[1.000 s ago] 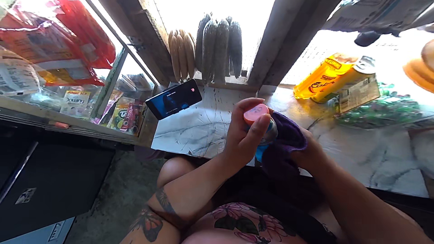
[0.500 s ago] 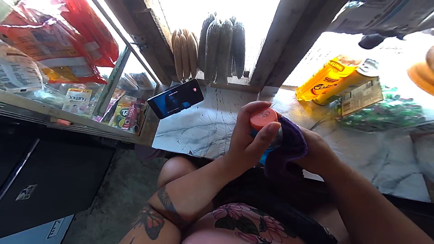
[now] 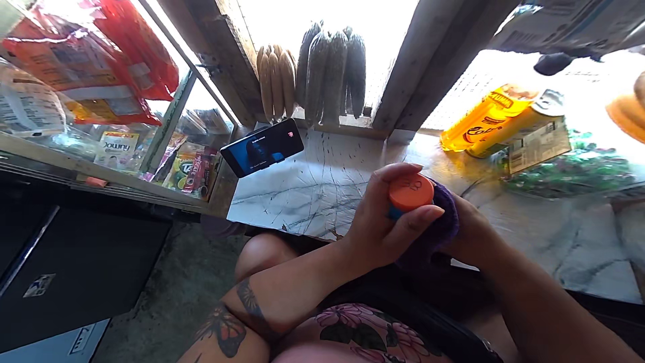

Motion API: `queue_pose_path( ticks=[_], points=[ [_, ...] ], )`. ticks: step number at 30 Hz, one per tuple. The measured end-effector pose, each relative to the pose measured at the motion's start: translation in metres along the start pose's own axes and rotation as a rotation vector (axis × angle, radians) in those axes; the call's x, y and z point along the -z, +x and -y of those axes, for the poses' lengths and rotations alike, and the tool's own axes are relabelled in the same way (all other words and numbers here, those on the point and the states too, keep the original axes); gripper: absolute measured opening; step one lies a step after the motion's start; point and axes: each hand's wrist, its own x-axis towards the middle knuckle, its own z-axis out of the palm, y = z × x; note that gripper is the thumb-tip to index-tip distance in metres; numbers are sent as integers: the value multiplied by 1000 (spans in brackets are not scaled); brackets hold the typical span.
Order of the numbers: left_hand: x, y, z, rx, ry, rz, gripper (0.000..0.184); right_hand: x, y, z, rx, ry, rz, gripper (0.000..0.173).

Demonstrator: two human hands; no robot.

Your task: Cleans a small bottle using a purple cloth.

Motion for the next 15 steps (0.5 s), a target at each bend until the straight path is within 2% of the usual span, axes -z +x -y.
queue_pose_path(
  ticks=[3,5,15],
  points=[
    [-1,-1,-2,-13,8,4,45,-6,-2,5,0,-107,-41,68],
    [0,0,-2,-9,18,2,45,-5,-3,5,9,-149,-46,61],
    [5,2,1,13,20,-16,43,10,2,0,8,-185,78,47]
  ],
)
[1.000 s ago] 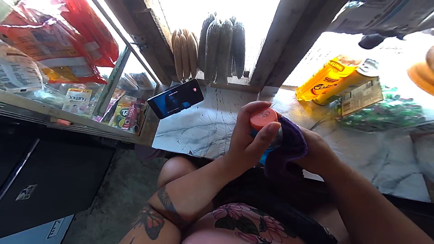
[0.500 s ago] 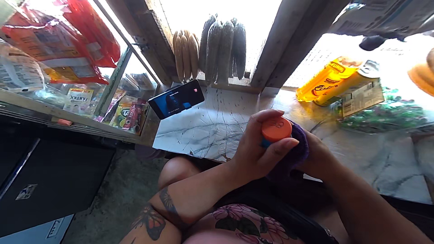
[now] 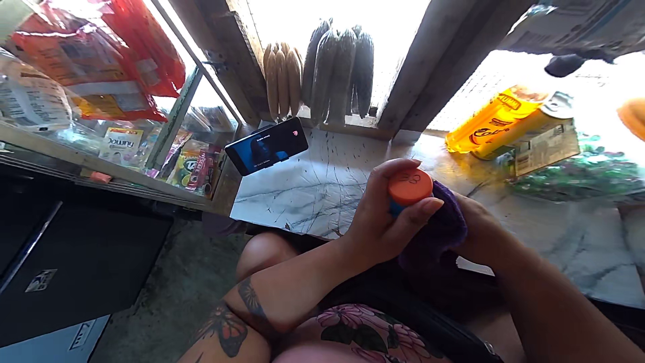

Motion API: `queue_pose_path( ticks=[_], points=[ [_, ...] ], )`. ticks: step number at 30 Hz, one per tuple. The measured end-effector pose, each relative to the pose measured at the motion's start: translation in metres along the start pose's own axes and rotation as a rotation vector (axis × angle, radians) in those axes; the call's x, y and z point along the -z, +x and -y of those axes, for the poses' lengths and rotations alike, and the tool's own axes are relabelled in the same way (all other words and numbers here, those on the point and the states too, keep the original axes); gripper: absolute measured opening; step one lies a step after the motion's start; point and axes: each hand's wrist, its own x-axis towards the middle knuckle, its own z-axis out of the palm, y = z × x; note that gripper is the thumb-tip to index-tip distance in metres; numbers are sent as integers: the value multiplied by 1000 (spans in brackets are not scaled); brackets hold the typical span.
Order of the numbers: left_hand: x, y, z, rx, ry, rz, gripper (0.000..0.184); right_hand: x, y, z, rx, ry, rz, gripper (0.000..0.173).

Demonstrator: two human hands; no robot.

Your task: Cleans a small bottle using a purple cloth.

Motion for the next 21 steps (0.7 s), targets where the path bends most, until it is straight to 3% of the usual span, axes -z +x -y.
queue_pose_path(
  ticks=[12,15,21],
  points=[
    [1,1,0,30,-10,-48,41,-1,-3,-15,159,145,2,35],
    [2,2,0,25,-7,-55,41,-4,-4,-13,129,135,-35,34],
    [-3,-4,0,-30,19,6,45,-7,-5,-11,18,361,-91,24]
  ],
)
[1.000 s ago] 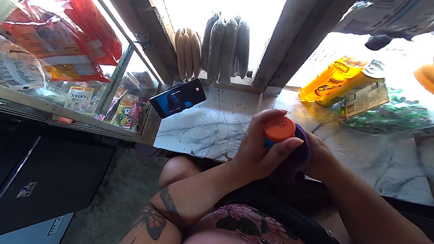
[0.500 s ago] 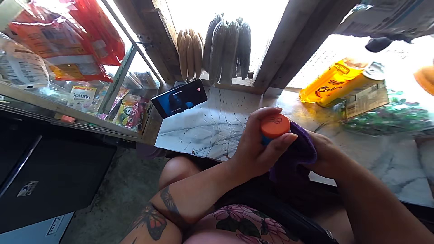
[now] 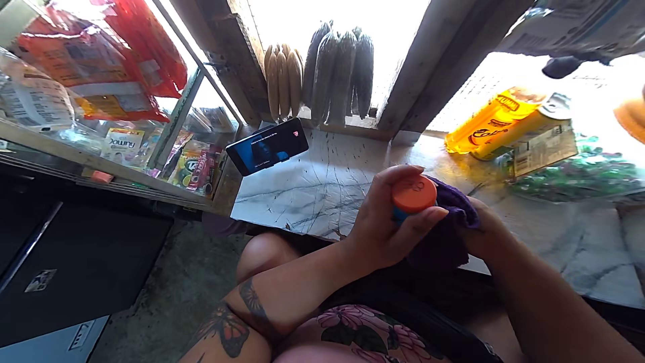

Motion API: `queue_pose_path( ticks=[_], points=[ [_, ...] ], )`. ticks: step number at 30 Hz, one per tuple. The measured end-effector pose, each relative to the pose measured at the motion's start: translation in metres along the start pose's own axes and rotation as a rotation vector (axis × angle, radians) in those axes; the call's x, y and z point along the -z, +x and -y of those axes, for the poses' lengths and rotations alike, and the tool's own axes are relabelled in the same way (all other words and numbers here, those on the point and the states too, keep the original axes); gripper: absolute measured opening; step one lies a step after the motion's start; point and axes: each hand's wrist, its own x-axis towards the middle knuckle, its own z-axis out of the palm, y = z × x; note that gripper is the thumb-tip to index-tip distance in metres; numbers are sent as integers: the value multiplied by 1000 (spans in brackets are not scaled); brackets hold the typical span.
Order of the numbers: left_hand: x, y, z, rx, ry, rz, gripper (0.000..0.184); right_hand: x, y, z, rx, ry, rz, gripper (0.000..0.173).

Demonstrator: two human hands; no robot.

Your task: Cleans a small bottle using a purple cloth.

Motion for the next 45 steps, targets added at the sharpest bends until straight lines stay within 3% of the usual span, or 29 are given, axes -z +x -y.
queue_pose_path(
  ticks=[9,17,28,39,45],
  points=[
    [3,4,1,5,12,0,44,10,3,-7,-71,-24,112,25],
    [3,5,2,23,11,-16,44,17,7,1,-4,-164,235,42],
    [2,7,3,19,-3,3,44,28,2,-11,99,-295,340,46],
    [5,11,5,43,0,-11,46,26,4,-9,-57,-365,404,54],
    [6,11,5,52,-6,-8,46,26,4,-9,-49,-380,410,54]
  ],
)
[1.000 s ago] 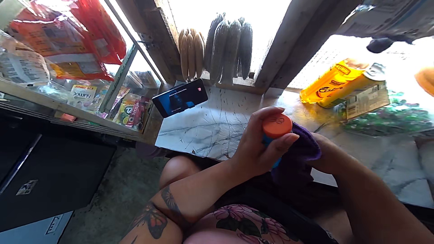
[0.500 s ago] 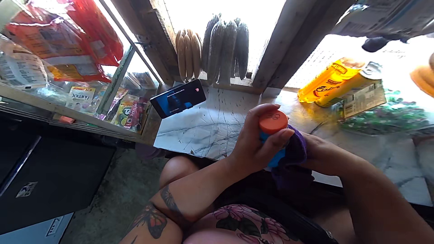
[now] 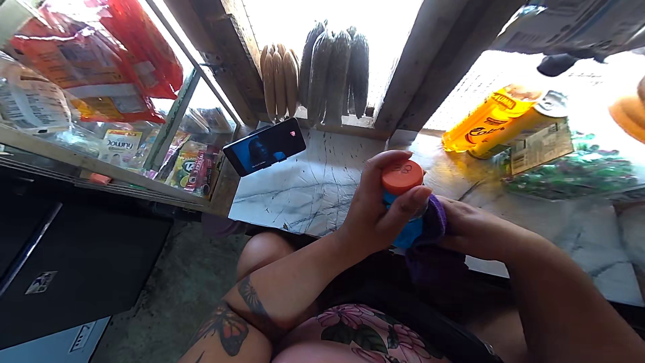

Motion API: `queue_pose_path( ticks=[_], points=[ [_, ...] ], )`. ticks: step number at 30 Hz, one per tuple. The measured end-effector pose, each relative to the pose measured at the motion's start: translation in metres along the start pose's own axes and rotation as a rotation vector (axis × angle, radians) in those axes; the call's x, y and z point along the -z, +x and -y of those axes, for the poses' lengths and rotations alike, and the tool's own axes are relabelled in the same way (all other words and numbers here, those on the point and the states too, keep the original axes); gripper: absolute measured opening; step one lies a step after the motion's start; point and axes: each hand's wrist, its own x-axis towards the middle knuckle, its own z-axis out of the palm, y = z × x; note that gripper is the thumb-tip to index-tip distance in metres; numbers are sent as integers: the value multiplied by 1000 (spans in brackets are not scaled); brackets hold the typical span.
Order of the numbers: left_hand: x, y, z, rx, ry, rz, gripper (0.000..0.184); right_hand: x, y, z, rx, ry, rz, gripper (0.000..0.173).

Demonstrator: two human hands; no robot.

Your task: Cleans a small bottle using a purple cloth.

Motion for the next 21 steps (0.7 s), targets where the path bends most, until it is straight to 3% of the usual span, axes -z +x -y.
queue_pose_path(
  ticks=[7,21],
  points=[
    [-1,-1,-2,32,-117,-39,40,-1,1,-2,9,3,-3,57],
    [2,3,-3,20,-65,-48,36,1,1,-12,61,52,40,53]
  ],
)
